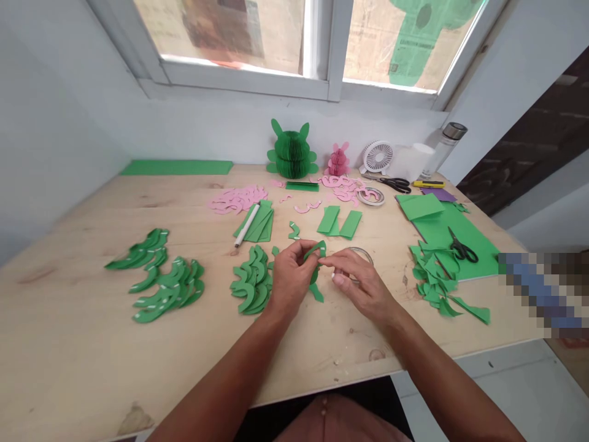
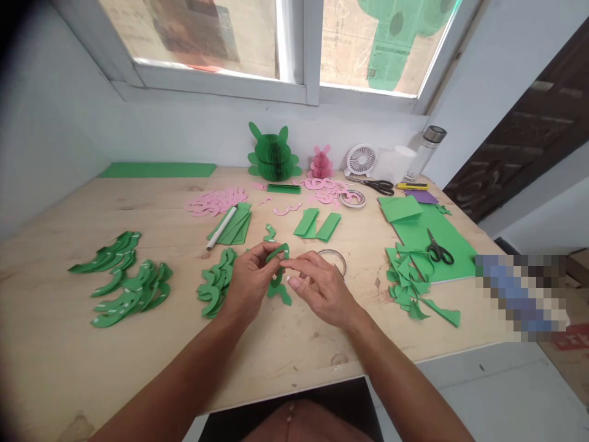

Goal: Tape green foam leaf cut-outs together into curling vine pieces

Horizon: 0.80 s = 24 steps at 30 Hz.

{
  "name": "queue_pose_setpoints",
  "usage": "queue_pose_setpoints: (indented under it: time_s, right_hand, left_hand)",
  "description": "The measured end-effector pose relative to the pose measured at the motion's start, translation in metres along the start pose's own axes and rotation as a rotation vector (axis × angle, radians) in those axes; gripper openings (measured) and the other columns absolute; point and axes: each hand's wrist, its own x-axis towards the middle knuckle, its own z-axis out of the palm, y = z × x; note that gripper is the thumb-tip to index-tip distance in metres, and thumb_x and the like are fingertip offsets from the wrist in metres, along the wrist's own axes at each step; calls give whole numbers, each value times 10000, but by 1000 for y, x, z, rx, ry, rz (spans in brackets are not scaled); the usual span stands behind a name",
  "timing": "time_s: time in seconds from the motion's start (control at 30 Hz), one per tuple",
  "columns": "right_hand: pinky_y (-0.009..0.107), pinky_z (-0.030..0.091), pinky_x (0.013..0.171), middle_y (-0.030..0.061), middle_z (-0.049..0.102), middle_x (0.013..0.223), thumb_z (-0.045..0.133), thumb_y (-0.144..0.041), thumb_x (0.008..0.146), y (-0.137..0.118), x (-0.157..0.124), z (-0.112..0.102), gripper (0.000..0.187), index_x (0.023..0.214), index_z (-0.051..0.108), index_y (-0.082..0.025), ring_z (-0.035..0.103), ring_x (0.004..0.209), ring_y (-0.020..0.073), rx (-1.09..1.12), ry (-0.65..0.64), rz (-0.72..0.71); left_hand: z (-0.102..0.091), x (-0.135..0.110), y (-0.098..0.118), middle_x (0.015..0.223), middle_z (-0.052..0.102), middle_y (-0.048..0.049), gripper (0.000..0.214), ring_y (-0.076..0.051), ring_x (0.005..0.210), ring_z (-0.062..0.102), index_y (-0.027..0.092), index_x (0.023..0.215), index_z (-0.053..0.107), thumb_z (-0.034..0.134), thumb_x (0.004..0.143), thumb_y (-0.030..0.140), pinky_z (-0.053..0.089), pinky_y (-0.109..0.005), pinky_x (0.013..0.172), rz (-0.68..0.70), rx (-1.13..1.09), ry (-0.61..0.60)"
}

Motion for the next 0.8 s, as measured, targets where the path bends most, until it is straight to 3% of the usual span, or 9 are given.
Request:
queue_pose_setpoints:
  time_s: [0.27, 0.6, 0.8]
  right_hand:
    - [352, 447, 835, 90, 568, 1082, 433, -303, 910, 0, 0, -2, 307, 1165, 595, -246, 539, 986, 202, 19, 26, -5]
    - [341, 442, 757, 81, 599, 982, 447, -334, 902, -1, 1, -12, 275, 1026, 670, -231, 548, 887, 191, 159, 262, 71]
    - [293, 431, 670, 66, 588, 957, 472, -352, 889, 3, 1, -12, 267, 974, 690, -224, 551, 800, 155, 304, 305, 134]
  left_hand:
    - [2, -2, 5, 603, 559, 39, 134, -64, 489, 433, 145, 737, 623, 647, 639, 233, 347, -197, 473, -86, -35, -41]
    - [1, -3, 9, 695, 628, -9, 225, -117, 632, 549, 155, 818, 667, 672, 632, 282, 446, -235, 593, -123, -4, -208]
    - [-3, -3, 8, 607, 590, 3, 195, -100, 514, 526, 147, 742, 604, 669, 659, 311, 422, -223, 495, -236, -14, -336]
